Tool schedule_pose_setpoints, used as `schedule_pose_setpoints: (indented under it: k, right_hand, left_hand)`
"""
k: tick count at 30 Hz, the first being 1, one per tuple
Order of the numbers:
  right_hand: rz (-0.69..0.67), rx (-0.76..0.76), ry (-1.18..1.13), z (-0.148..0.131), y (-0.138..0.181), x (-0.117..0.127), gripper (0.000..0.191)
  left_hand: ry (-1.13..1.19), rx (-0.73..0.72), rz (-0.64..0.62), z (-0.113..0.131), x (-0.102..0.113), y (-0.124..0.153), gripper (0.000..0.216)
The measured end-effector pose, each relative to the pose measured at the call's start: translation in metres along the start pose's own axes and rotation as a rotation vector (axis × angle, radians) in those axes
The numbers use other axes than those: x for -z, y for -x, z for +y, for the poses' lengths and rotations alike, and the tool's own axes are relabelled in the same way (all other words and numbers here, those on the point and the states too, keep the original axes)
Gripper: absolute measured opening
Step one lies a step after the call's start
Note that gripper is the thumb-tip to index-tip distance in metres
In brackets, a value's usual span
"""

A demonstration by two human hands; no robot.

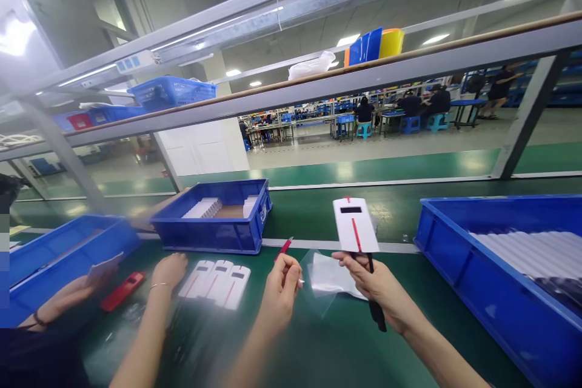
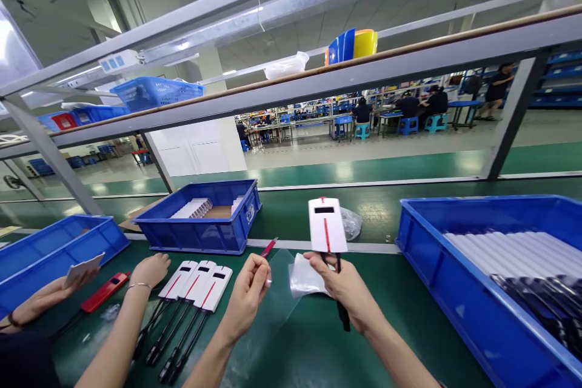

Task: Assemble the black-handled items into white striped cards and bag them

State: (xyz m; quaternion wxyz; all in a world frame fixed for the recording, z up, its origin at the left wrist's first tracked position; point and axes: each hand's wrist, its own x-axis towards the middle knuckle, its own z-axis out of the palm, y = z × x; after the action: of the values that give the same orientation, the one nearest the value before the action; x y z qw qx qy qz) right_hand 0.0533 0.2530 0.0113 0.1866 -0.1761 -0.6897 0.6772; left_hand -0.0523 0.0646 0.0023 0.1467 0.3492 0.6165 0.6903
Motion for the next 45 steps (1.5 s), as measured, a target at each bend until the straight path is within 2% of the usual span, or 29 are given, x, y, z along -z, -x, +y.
schedule_pose_setpoints:
  k: [7, 12, 18, 25, 27, 30, 32, 34, 37, 41, 43, 45]
  right_hand:
    - [-0.107, 0.070, 0.093, -0.022, 0.032, -0.033, 0.040]
    - [-0.153, 0.104, 0.158, -0.022, 0.041, -0.042, 0.042]
    - [-0.136, 0.127, 0.183, -0.012, 0.051, -0.041, 0.044]
    - [-0.101, 0.110, 0.191, -0.009, 0.063, -0.030, 0.027]
    - [-0.086, 0.103, 0.198, -0.006, 0.062, -0.028, 0.027]
    - [-0.067, 0.096, 0.216, 0.002, 0.058, -0.027, 0.031]
    - [-0.053, 0.094, 0.237, 0.008, 0.055, -0.028, 0.033]
    - [-0.038, 0.094, 0.264, 0.013, 0.053, -0.030, 0.034]
    - [-0.020, 0.098, 0.297, 0.016, 0.054, -0.032, 0.035]
    - [-0.017, 0.091, 0.297, 0.015, 0.060, -0.034, 0.036]
    - [-0.037, 0.084, 0.280, 0.013, 0.062, -0.033, 0.037]
    - [-0.066, 0.081, 0.256, 0.010, 0.063, -0.031, 0.039]
  left_hand:
    - [-0.019, 0.086, -0.022, 0.002, 0.010, 0.032, 0.035]
    - [-0.112, 0.106, -0.084, 0.007, 0.017, 0.037, 0.037]
    - [-0.159, 0.115, -0.134, 0.003, 0.002, 0.030, 0.039]
    - [-0.127, 0.172, -0.082, -0.019, -0.009, 0.027, 0.049]
    - [-0.199, 0.138, -0.027, -0.017, -0.012, 0.027, 0.041]
    - [-0.338, 0.001, 0.215, -0.010, -0.017, 0.031, 0.031]
    - [-0.403, -0.061, 0.301, -0.007, -0.020, 0.034, 0.022]
    - [-0.431, -0.073, 0.250, -0.006, -0.024, 0.039, 0.017]
    - [-0.424, -0.038, 0.139, -0.005, -0.028, 0.044, 0.024]
    - [-0.304, 0.058, 0.107, -0.005, -0.026, 0.041, 0.025]
    - [-0.177, 0.115, 0.016, -0.005, -0.021, 0.037, 0.032]
    - [-0.041, 0.176, -0.127, -0.006, -0.016, 0.033, 0.036]
